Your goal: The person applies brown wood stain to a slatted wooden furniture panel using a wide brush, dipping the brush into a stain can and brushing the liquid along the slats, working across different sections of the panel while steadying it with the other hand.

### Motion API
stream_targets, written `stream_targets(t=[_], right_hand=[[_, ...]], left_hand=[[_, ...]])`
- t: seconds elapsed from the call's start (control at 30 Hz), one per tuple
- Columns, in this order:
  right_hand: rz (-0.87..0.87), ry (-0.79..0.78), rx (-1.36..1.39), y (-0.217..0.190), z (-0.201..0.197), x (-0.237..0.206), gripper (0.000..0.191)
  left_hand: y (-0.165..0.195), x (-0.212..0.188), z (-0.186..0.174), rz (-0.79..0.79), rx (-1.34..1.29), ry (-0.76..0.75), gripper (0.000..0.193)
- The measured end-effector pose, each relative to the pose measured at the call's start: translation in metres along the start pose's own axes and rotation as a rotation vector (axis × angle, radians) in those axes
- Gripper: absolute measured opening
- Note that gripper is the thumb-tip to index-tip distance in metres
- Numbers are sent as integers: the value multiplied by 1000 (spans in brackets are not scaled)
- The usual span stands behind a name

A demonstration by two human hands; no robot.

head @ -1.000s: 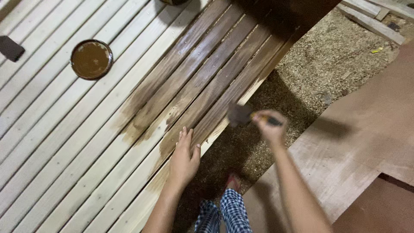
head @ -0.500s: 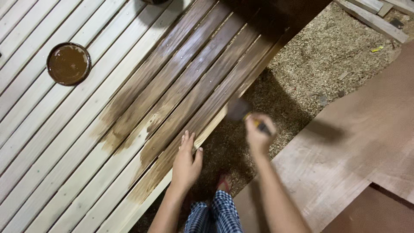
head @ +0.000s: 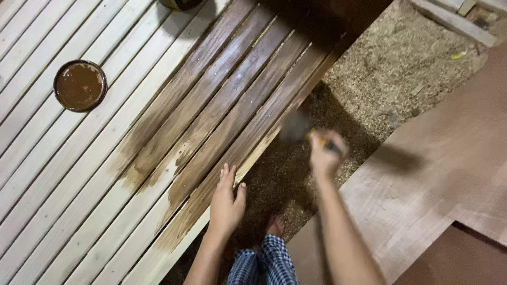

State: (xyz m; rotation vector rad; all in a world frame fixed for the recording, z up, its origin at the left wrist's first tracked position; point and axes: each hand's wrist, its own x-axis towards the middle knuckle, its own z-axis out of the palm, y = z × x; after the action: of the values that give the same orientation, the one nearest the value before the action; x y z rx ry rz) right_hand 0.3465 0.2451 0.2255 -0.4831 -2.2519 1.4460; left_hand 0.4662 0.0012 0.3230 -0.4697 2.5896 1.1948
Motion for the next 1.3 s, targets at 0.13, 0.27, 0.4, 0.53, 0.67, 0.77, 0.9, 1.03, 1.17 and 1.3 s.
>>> stream_targets(t=[0.13, 0.27, 0.4, 0.53, 0.67, 0.77, 0.9, 1.03, 1.17, 1.3], right_hand=[[193, -251, 35, -12, -19, -92, 6], [91, -300, -8, -9, -23, -83, 8], [-34, -92, 15, 7, -8, 0, 5], [77, -18, 115, 6, 2, -23, 6], [-134, -313, 77, -14, -7, -136, 6], [-549, -149, -93, -18, -25, -138, 4], [-394, -212, -42, -20, -14, -72, 5], [-639, -368, -148, -36, 22, -84, 20], [-864, -511, -410, -58, 21, -190, 30], [-743, -612, -171, -77, 4, -252, 14]], left_hand=[[1, 3, -5, -5, 4, 5, 58], [-6, 3, -11, 1, 5, 23, 57], [-18, -5, -16, 22, -8, 38, 56], [-29, -18, -20, 10, -19, 40, 56], [-41, -27, -30, 17, -5, 61, 57], [-54, -34, -45, 10, 21, 59, 57], [-62, -38, -54, -12, 25, 69, 56], [-59, -41, -54, -76, 26, 43, 57], [-56, -43, -57, -94, 15, 40, 58], [-58, -40, -70, -132, 21, 39, 59]])
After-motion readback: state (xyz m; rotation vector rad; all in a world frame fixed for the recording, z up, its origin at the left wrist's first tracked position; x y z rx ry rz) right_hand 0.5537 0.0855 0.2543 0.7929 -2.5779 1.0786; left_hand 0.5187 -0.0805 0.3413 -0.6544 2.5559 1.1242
